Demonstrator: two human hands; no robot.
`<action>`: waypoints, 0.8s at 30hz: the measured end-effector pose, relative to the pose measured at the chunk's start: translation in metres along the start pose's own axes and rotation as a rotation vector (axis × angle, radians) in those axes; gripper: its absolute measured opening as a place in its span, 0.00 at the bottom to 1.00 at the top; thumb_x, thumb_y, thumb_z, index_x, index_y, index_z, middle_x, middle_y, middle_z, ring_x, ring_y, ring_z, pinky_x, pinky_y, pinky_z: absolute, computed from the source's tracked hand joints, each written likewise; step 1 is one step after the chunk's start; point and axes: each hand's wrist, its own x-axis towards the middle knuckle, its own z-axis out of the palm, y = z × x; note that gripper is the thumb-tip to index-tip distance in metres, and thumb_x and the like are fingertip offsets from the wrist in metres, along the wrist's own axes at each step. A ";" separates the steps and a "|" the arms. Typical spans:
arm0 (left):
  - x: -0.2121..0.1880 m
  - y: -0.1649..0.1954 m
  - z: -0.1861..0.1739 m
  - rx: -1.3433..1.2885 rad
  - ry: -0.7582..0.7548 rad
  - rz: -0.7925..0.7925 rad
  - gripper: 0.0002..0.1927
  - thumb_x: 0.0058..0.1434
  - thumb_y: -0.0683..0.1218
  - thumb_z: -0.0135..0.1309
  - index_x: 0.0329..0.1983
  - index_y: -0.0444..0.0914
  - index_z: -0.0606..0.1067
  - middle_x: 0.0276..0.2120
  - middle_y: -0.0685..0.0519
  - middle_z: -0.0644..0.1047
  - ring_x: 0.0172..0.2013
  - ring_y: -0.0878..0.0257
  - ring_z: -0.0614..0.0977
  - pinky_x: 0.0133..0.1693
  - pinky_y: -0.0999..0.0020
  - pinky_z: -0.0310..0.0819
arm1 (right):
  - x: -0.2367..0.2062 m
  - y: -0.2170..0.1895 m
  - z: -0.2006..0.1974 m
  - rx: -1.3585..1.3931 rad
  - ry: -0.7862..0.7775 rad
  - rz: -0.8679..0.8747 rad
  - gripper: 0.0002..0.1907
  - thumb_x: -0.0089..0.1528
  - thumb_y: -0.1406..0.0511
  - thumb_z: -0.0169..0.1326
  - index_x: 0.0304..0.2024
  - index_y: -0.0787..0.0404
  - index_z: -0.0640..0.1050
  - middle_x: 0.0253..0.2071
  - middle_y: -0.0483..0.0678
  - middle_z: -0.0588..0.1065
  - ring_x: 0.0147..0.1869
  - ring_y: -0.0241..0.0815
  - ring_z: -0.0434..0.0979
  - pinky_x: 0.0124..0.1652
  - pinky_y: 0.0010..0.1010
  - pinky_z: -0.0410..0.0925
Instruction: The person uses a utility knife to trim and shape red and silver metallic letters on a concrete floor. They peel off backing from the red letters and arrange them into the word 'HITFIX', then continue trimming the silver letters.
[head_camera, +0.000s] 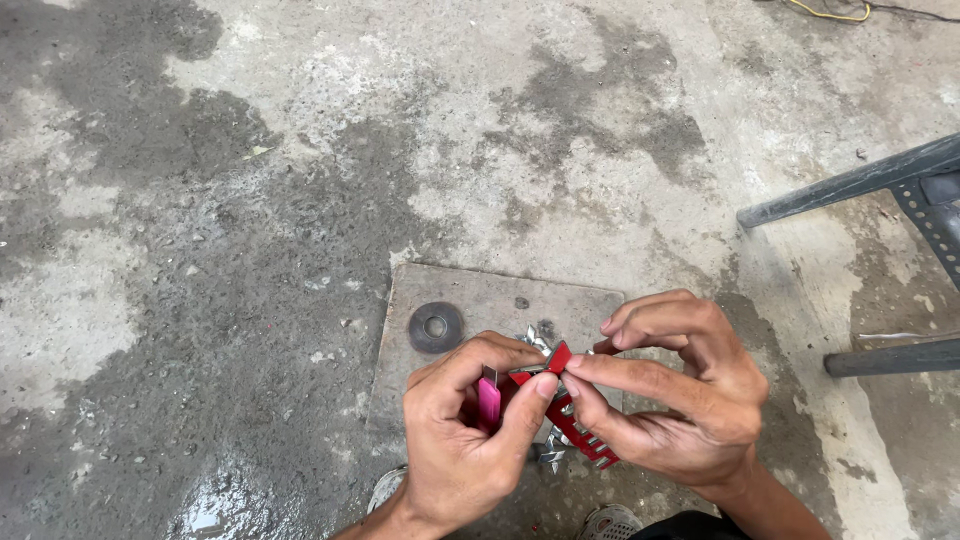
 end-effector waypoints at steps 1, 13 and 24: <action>0.000 0.000 0.000 -0.014 -0.003 0.007 0.04 0.61 0.33 0.61 0.38 0.30 0.78 0.33 0.48 0.83 0.28 0.73 0.78 0.28 0.79 0.72 | 0.000 0.000 0.000 0.009 0.000 -0.004 0.13 0.49 0.69 0.71 0.37 0.56 0.85 0.42 0.45 0.70 0.45 0.39 0.78 0.44 0.31 0.76; 0.001 0.000 0.004 0.041 0.028 0.156 0.06 0.60 0.33 0.62 0.38 0.30 0.76 0.34 0.47 0.82 0.30 0.72 0.79 0.29 0.78 0.72 | -0.002 0.004 0.001 0.008 0.024 -0.057 0.13 0.50 0.67 0.73 0.37 0.54 0.84 0.43 0.43 0.69 0.45 0.38 0.77 0.43 0.28 0.75; 0.003 -0.004 0.009 0.086 0.087 0.243 0.07 0.60 0.32 0.62 0.40 0.29 0.78 0.36 0.46 0.82 0.32 0.69 0.82 0.30 0.79 0.75 | -0.012 0.009 0.001 -0.188 0.043 -0.159 0.18 0.49 0.65 0.75 0.40 0.50 0.85 0.37 0.41 0.70 0.41 0.38 0.75 0.33 0.25 0.71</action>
